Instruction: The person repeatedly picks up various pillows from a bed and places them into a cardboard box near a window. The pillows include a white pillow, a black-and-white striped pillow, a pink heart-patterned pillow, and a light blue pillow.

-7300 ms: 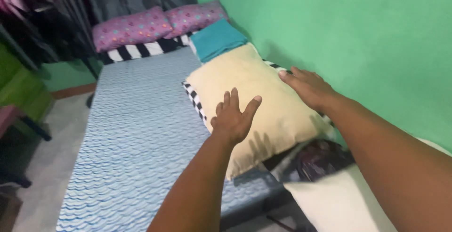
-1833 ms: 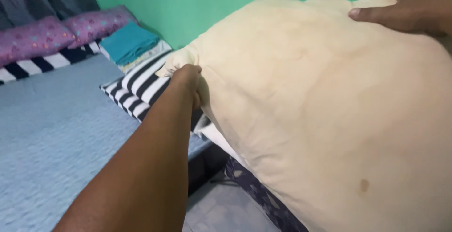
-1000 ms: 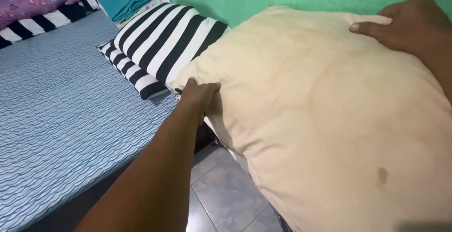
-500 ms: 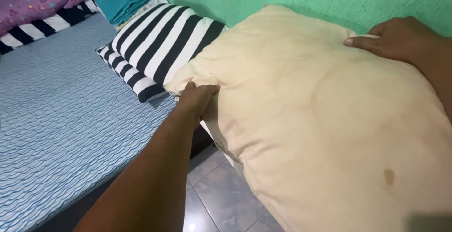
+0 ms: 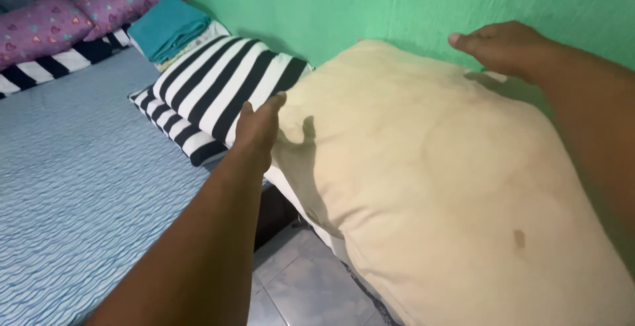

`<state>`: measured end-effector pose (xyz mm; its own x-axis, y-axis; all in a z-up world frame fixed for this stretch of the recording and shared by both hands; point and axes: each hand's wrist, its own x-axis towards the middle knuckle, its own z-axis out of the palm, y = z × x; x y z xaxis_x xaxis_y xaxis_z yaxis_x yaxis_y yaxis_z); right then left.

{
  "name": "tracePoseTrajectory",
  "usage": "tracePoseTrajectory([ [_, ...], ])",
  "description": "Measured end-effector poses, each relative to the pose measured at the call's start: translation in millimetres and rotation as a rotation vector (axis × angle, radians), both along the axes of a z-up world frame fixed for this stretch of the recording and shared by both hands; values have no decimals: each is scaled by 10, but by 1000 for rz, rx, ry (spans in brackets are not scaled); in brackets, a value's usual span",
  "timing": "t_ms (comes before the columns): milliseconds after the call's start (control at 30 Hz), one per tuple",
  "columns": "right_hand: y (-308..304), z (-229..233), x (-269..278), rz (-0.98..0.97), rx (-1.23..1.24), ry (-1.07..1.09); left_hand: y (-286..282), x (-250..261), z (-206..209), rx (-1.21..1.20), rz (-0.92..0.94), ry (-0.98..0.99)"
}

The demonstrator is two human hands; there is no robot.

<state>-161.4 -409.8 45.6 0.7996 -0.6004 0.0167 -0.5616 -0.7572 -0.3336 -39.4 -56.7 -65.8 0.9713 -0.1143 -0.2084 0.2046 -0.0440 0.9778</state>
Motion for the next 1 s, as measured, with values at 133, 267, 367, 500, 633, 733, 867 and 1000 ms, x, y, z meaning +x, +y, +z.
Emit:
tracePoseTrajectory([
  [133, 412, 170, -49, -39, 294, -114, 156, 117, 108, -83, 17, 41],
  [267, 599, 245, 25, 18, 732, -305, 397, 257, 171, -276, 7, 94],
  [367, 679, 251, 156, 88, 939, -384, 619, 343, 195, -348, 87, 145],
  [500, 998, 289, 303, 176, 1129, -446, 973, 469, 218, -437, 121, 89],
  [633, 1414, 340, 481, 221, 1178, -456, 1339, 691, 200, -431, 146, 77],
  [733, 1716, 340, 630, 243, 1193, -454, 1653, 775, 237, -452, 160, 93],
  [867, 2089, 278, 837, 290, 1191, -434, 2077, 730, 327, -434, 117, 12],
  [1000, 2396, 228, 1116, 328, 1206, -397, 2440, 795, 354, -413, 135, 12],
])
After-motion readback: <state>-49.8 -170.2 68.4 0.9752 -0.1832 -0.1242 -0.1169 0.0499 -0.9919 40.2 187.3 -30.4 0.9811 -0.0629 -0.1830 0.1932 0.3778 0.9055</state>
